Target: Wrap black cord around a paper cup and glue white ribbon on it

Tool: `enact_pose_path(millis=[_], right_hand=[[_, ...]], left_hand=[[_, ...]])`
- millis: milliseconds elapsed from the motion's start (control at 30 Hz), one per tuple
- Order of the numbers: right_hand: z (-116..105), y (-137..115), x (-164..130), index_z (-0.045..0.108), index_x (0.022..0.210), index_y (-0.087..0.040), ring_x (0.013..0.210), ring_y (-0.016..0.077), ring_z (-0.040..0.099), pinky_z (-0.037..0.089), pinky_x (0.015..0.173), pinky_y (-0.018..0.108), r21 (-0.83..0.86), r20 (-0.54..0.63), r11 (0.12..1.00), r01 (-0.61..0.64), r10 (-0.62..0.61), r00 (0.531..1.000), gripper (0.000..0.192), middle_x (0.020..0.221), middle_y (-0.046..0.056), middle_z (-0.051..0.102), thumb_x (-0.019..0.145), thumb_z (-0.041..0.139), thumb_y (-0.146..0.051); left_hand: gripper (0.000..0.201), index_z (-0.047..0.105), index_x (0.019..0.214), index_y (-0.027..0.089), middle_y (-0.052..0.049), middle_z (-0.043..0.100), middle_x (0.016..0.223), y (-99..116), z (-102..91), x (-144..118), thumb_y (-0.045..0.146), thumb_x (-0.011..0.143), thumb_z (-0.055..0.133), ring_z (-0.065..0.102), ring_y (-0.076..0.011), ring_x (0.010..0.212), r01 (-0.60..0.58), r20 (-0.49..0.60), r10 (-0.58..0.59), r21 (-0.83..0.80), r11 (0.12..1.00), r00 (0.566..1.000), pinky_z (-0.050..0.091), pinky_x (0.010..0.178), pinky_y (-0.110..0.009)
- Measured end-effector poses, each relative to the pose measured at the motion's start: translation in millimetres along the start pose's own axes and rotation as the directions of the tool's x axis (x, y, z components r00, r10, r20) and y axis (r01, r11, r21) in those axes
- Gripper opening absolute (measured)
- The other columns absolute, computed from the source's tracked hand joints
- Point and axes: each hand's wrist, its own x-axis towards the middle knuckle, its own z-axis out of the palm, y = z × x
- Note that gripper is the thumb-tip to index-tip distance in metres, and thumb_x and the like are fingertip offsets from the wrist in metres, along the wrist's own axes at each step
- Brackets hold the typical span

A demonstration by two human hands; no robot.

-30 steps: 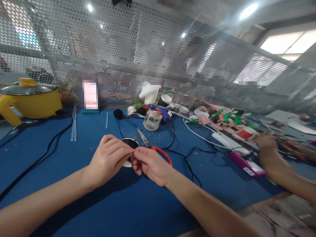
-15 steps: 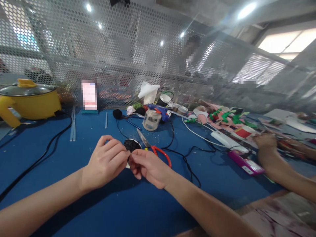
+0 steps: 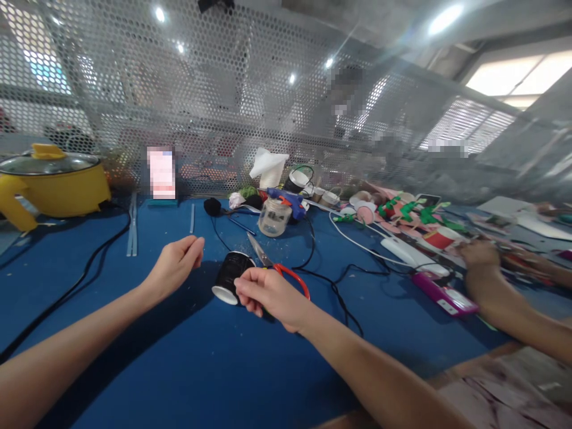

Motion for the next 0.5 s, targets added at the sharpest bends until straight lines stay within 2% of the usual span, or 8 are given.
enact_pose_path(millis=[67,167,300,400,500], right_hand=[[-1,-1,1,0.049,0.063,-0.016,0.044,0.0043,0.044,0.03,0.038,0.016,-0.069,-0.034,0.998,-0.003,0.0,0.999,0.022,0.055,-0.003,0.051,0.078,0.052,-0.032],[-5,-2,1,0.048,0.067,-0.017,0.046,0.0053,0.044,0.03,0.039,0.017,-0.167,-0.101,0.986,0.002,-0.019,0.995,0.016,0.057,-0.003,0.051,0.076,0.054,-0.029],[-14,-4,3,0.046,0.067,-0.018,0.043,0.006,0.04,0.03,0.041,0.02,-0.307,-0.223,0.948,0.077,-0.15,0.963,0.015,0.052,-0.006,0.045,0.072,0.058,-0.026],[-21,-3,6,0.045,0.07,-0.019,0.041,0.0066,0.037,0.03,0.042,0.021,-0.394,-0.312,0.911,0.118,-0.253,0.916,0.016,0.049,-0.008,0.041,0.073,0.056,-0.029],[-24,-2,10,0.043,0.077,-0.02,0.039,0.0072,0.038,0.031,0.041,0.02,-0.397,-0.343,0.916,0.064,-0.212,0.915,0.014,0.049,-0.008,0.041,0.077,0.051,-0.031]], left_hand=[[0.026,0.058,0.064,0.017,0.0,0.06,0.061,-4,0.6,2,0.038,0.074,0.047,0.053,-0.0141,0.06,-0.008,0.035,0.011,-0.071,0.997,0.999,0.04,0.058,-0.024],[0.021,0.062,0.071,0.016,-0.002,0.065,0.07,-8,1.6,3,0.036,0.064,0.058,0.056,-0.0157,0.064,0.034,0.069,-0.022,-0.177,0.984,0.997,0.042,0.06,-0.025],[0.019,0.055,0.061,0.016,0.0,0.059,0.059,-7,2.8,2,0.034,0.061,0.061,0.051,-0.0121,0.055,0.102,0.07,-0.087,-0.238,0.966,0.994,0.039,0.053,-0.023],[0.02,0.049,0.059,0.017,0.004,0.051,0.052,-4,4.0,0,0.033,0.063,0.059,0.045,-0.0094,0.048,0.08,0.056,-0.069,-0.244,0.966,0.996,0.035,0.048,-0.021],[0.022,0.045,0.058,0.018,0.005,0.049,0.05,-3,5.0,-2,0.035,0.07,0.053,0.044,-0.0092,0.048,0.03,0.052,-0.017,-0.254,0.967,0.999,0.036,0.05,-0.021]])
